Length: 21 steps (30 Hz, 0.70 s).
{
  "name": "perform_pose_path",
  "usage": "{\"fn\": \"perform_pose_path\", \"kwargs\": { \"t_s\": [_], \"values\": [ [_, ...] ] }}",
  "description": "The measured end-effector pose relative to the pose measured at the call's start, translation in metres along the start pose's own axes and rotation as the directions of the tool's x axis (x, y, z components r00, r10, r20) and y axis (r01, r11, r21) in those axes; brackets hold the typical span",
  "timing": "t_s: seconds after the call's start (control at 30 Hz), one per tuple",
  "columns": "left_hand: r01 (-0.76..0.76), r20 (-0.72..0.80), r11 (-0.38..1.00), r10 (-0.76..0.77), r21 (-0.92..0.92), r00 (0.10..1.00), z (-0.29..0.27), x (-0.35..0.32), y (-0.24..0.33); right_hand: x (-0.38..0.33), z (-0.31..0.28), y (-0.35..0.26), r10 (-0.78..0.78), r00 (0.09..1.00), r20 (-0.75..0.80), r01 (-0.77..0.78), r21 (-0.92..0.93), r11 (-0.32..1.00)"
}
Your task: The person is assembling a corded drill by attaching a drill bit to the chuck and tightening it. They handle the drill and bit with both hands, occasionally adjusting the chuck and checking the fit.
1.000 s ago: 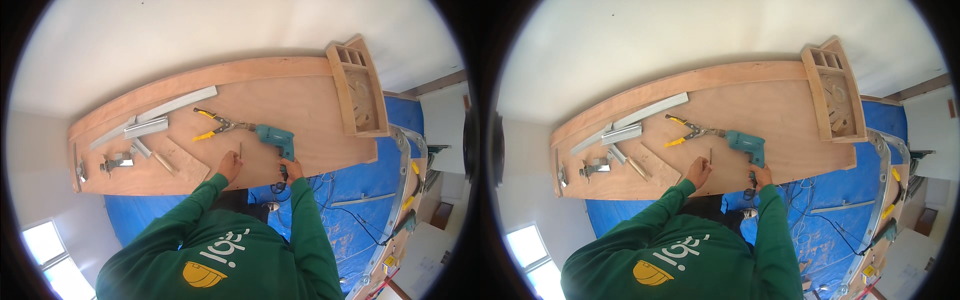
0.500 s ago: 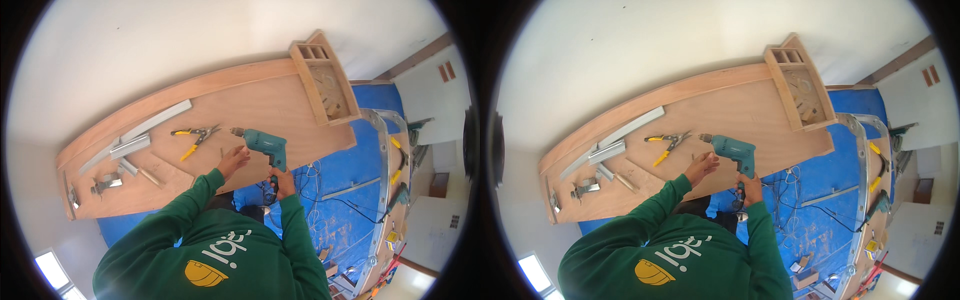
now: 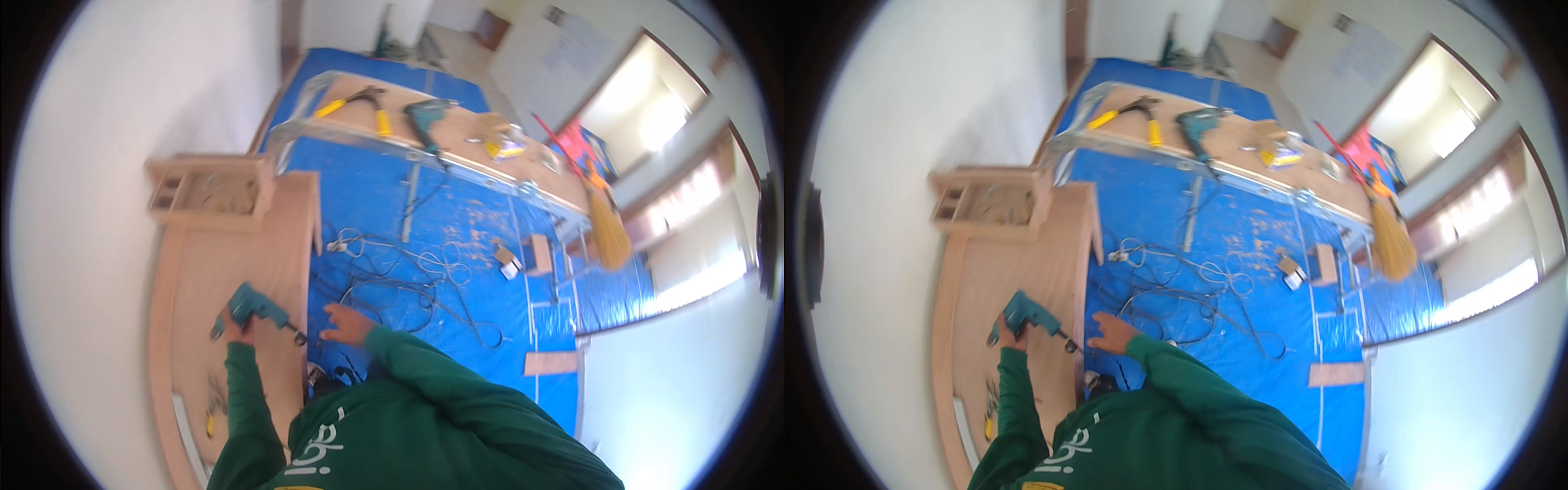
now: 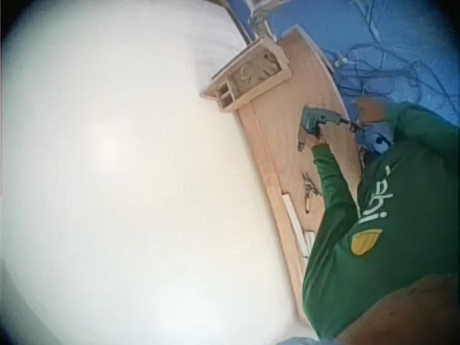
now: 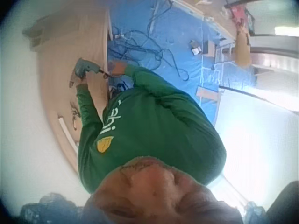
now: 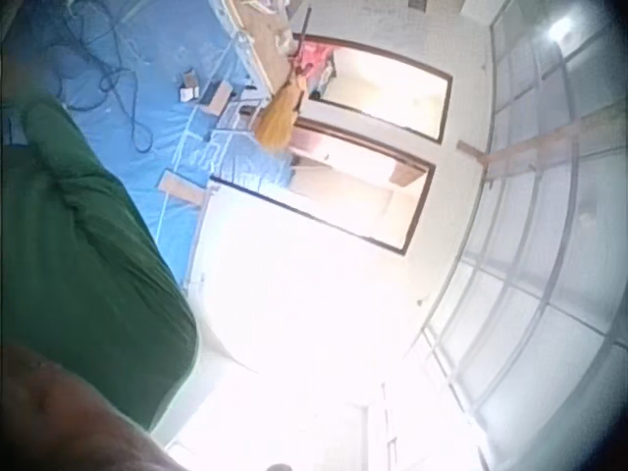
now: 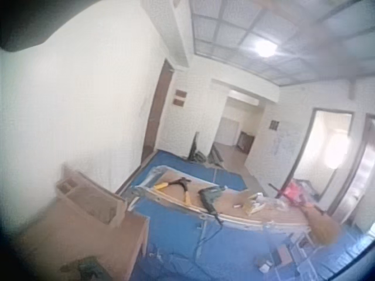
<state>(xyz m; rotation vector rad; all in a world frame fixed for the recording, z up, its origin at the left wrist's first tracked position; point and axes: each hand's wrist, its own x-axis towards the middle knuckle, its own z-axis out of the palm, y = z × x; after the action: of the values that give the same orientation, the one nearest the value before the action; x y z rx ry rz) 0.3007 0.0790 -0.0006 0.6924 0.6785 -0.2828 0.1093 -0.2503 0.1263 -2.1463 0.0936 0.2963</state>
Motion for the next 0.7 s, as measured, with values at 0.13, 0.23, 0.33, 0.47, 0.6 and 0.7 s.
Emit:
{"fn": "perform_pose_path", "kwargs": {
  "t_s": [0.13,0.23,0.33,0.47,0.6,0.7],
  "values": [
    [0.017,0.084,0.984,-0.033,0.178,0.996,-0.017,0.058,0.031,-0.136,-0.058,0.077,0.415,0.899,-0.140,-0.365,0.283,0.887],
    [0.059,-0.142,0.901,0.003,0.430,0.990,-0.017,0.053,0.041,-0.285,-0.051,0.117,0.681,0.645,-0.346,-0.462,0.534,0.708],
    [0.031,-0.180,0.817,0.089,0.576,0.980,-0.025,0.040,0.053,-0.406,-0.015,0.128,0.858,0.363,-0.363,-0.450,0.739,0.502],
    [0.011,-0.172,0.702,0.158,0.712,0.972,-0.048,0.022,0.055,-0.495,0.063,0.151,0.969,0.214,-0.122,-0.342,0.920,0.191],
    [-0.114,-0.051,0.562,0.270,0.819,0.962,-0.078,0.002,0.043,-0.519,0.112,0.174,0.962,0.273,0.025,-0.278,0.959,0.054],
    [-0.378,0.183,0.752,0.333,0.540,0.925,-0.089,-0.034,-0.004,-0.525,0.096,0.190,0.969,0.239,-0.068,-0.376,0.913,0.157]
  ]
}}
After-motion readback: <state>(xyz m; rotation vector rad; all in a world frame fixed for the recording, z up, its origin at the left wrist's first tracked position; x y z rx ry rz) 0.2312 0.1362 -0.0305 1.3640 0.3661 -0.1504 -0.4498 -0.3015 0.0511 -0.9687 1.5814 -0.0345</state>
